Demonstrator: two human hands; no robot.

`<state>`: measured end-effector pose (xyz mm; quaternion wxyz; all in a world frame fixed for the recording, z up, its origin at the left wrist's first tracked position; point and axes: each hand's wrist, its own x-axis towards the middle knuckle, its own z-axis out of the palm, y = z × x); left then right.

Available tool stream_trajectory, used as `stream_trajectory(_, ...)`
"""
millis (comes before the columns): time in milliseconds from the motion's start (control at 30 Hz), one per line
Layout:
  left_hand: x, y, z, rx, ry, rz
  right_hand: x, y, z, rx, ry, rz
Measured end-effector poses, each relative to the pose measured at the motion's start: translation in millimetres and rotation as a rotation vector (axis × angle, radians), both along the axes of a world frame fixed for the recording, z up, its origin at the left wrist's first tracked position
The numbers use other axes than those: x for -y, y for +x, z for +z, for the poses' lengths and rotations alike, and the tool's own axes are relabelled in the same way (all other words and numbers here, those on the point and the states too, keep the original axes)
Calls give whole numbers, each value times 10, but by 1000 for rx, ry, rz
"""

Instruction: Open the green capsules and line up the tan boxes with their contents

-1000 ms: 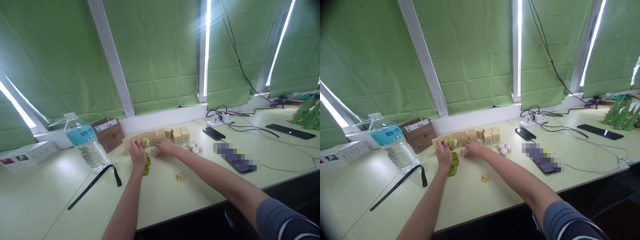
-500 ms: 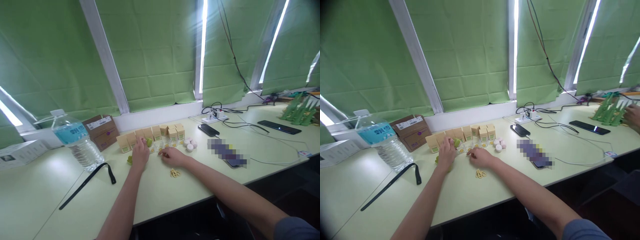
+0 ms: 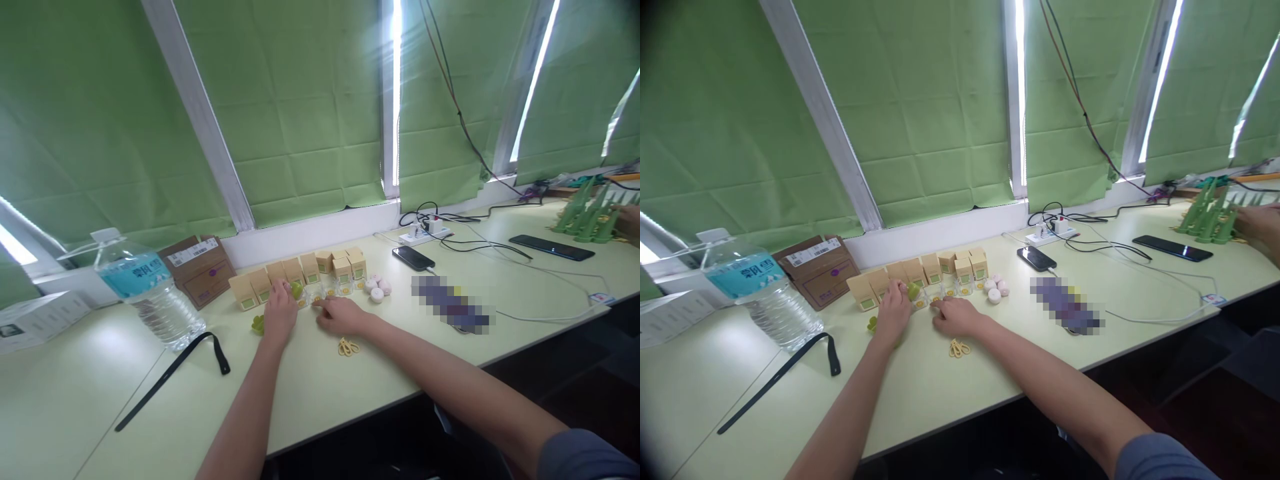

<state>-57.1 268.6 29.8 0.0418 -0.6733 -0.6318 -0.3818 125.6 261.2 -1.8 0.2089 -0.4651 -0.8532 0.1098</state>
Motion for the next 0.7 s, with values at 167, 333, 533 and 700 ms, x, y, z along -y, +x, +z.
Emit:
stream_trajectory(167,-40,39,-3,24,-48,9,-17,-13,19,9,-20,-16)
stream_trajectory(333,-54,49,15,-31,-37,23,3,4,44,11,-16,-12)
stream_trajectory(533,26,-6,95,56,-16,24,34,44,60,-30,-26,26)
stream_trajectory(700,4,10,64,88,-94,-37,33,60,64,-54,-34,46)
